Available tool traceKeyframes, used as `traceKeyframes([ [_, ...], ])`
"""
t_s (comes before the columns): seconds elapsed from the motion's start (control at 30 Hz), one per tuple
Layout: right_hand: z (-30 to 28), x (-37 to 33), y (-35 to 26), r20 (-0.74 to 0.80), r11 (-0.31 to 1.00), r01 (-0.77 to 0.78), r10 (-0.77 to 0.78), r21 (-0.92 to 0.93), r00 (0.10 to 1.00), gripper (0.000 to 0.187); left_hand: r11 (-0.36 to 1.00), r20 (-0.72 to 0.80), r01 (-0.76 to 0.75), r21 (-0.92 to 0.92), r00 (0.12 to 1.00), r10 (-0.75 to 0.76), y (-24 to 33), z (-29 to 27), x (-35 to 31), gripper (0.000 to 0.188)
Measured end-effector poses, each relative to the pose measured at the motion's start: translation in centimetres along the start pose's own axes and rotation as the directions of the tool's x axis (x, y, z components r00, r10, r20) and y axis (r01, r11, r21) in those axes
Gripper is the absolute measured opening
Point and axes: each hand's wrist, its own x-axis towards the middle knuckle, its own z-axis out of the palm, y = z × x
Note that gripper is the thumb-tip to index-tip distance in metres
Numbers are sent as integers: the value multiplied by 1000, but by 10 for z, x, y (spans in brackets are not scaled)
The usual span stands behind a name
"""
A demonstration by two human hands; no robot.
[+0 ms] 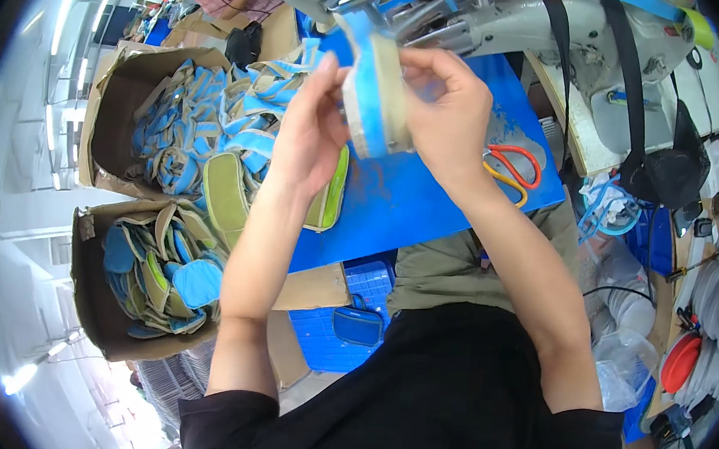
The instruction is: The person assembles small mesh pouches by inserting blue fabric pieces into green mesh pockets. They use scissors to trim excess threads and fabric edges, then fold and align the components. The person repeatedly handles the pouches, adjusting the fabric and inspecting the seams on a blue workbench.
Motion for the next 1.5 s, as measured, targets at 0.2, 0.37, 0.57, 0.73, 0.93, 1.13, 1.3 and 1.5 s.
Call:
traceKeyframes([
  [0.2,1,-7,15,-31,990,128,-130,-61,991,21,950,58,-206,233,978,198,0,9,24,30],
  [0.37,1,-11,23,-42,965,227,-234,-133,971,21,980,173,122,-156,980,-94,12,4,21,30],
  [0.57,5,-11,26,-44,959,222,-234,-178,971,21,990,81,104,-99,992,-96,13,8,21,34],
  [0.73,4,-12,24,-58,970,187,-198,-153,979,21,985,38,-113,129,993,109,-3,14,22,29],
  [0.93,2,-12,18,-30,994,75,-78,-75,997,19,867,9,-357,346,926,378,-18,15,31,26],
  [1.13,0,-11,23,13,999,-45,45,7,999,21,795,15,-443,414,877,481,-25,15,36,23],
  [1.3,-5,-11,24,49,990,-126,124,57,991,21,781,10,-453,430,868,497,-25,19,35,23],
  [1.5,-11,1,11,158,942,-288,262,172,952,18,790,20,-429,438,883,468,-13,22,38,31],
])
